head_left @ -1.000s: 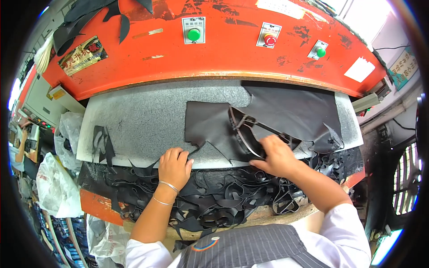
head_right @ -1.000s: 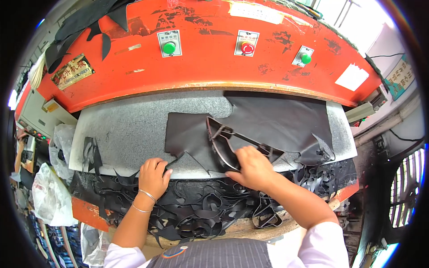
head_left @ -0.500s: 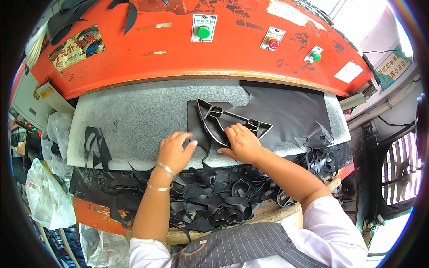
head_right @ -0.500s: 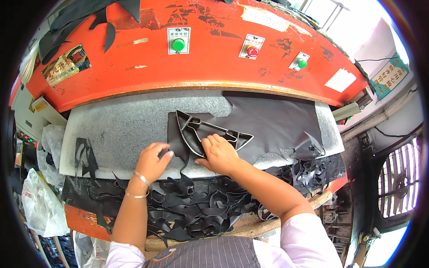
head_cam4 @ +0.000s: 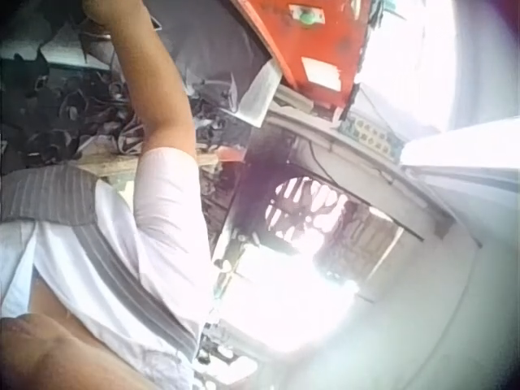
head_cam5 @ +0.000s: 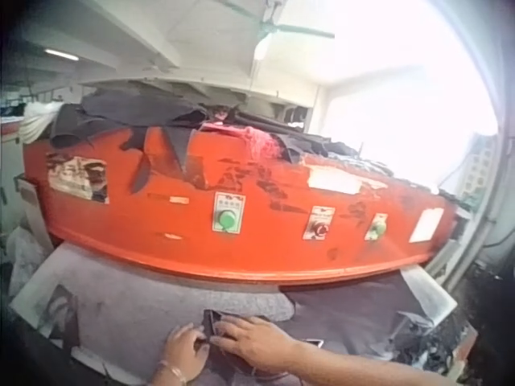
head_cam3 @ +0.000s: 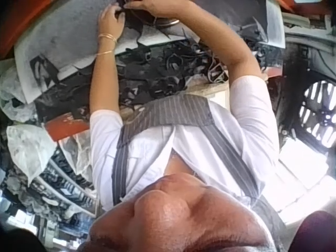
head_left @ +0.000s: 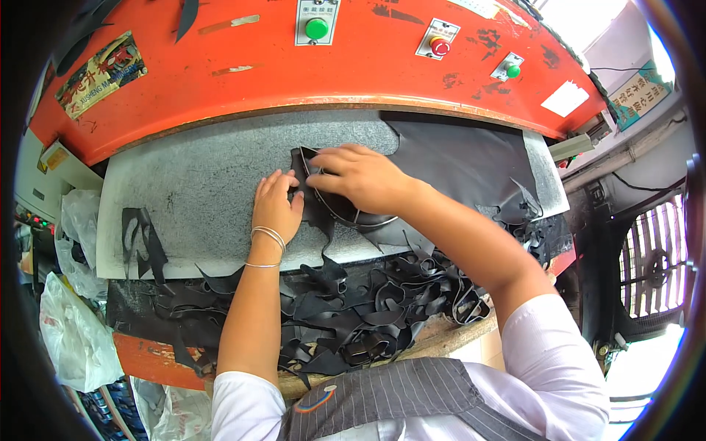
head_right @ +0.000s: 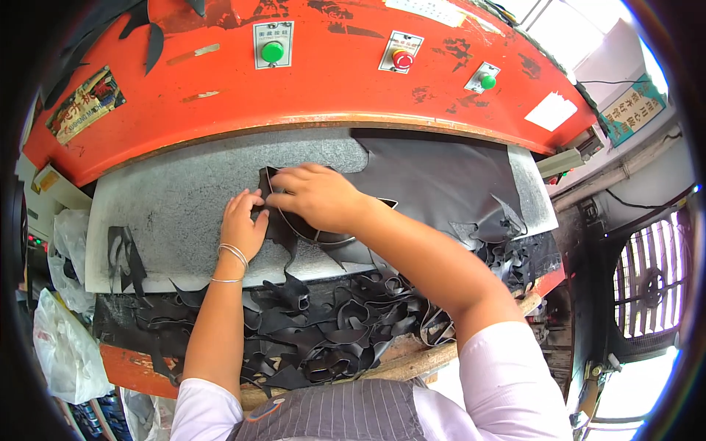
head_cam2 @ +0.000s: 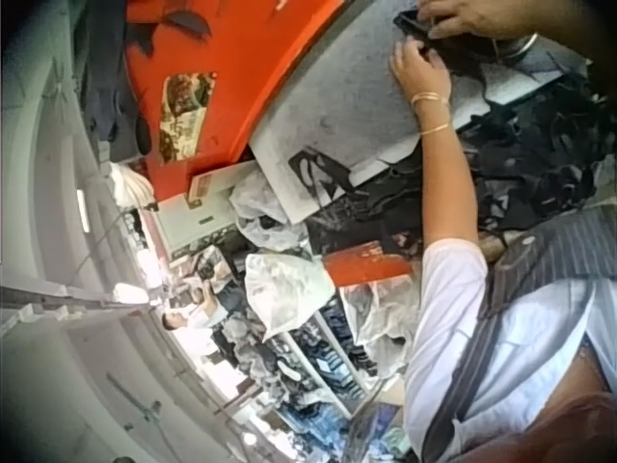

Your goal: Cutting out shoe components from a sheet of leather using a metal die and a hydraulic press.

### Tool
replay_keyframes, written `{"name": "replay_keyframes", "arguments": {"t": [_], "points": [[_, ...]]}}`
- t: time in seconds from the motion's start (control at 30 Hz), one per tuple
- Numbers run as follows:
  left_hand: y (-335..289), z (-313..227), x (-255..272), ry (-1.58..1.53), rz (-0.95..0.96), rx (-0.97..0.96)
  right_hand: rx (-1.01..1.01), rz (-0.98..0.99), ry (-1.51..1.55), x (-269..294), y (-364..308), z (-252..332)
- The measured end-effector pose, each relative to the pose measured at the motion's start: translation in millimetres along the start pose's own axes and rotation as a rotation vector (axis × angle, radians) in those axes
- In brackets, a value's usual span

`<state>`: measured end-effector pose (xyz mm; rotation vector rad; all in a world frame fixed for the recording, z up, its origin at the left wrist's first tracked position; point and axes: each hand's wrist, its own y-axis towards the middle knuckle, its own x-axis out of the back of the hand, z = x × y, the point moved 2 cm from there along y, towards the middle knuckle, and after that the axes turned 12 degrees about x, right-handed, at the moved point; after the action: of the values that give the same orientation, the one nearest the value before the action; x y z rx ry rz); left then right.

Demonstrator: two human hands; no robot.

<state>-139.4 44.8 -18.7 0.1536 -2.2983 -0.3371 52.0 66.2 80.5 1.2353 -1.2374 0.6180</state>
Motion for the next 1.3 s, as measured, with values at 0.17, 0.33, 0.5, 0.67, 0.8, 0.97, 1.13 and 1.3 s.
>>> {"name": "replay_keyframes", "arguments": {"t": [0.17, 0.33, 0.5, 0.67, 0.8, 0.97, 1.13, 1.3], "points": [[-6, -7, -2, -0.022, 0.059, 0.081, 0.549, 0.243, 0.141, -37, 26, -13], [-10, 4, 1, -0.034, 0.075, 0.066, 0.491, 0.241, 0.134, 28, 42, -37], [-8, 10, 7, -0.071, 0.030, 0.082, -0.302, 0.579, -0.079, 136, 2, -63], [-14, -1, 7, -0.074, 0.009, 0.057, -0.888, -0.061, 0.341, 71, -116, -11], [-18, -12, 10, -0.103, 0.044, 0.168, -1.194, -0.122, 0.418, 27, -134, 18], [-18, -13, 9, -0.060, 0.046, 0.249, -1.101, -0.099, 0.336, 14, -128, 11], [-15, -7, 1, -0.003, 0.010, 0.158, -1.104, -0.022, 0.366, 4, -134, 0], [-8, -4, 2, 0.030, 0.009, 0.103, -1.085, -0.108, 0.318, -2, -139, -3]]}}
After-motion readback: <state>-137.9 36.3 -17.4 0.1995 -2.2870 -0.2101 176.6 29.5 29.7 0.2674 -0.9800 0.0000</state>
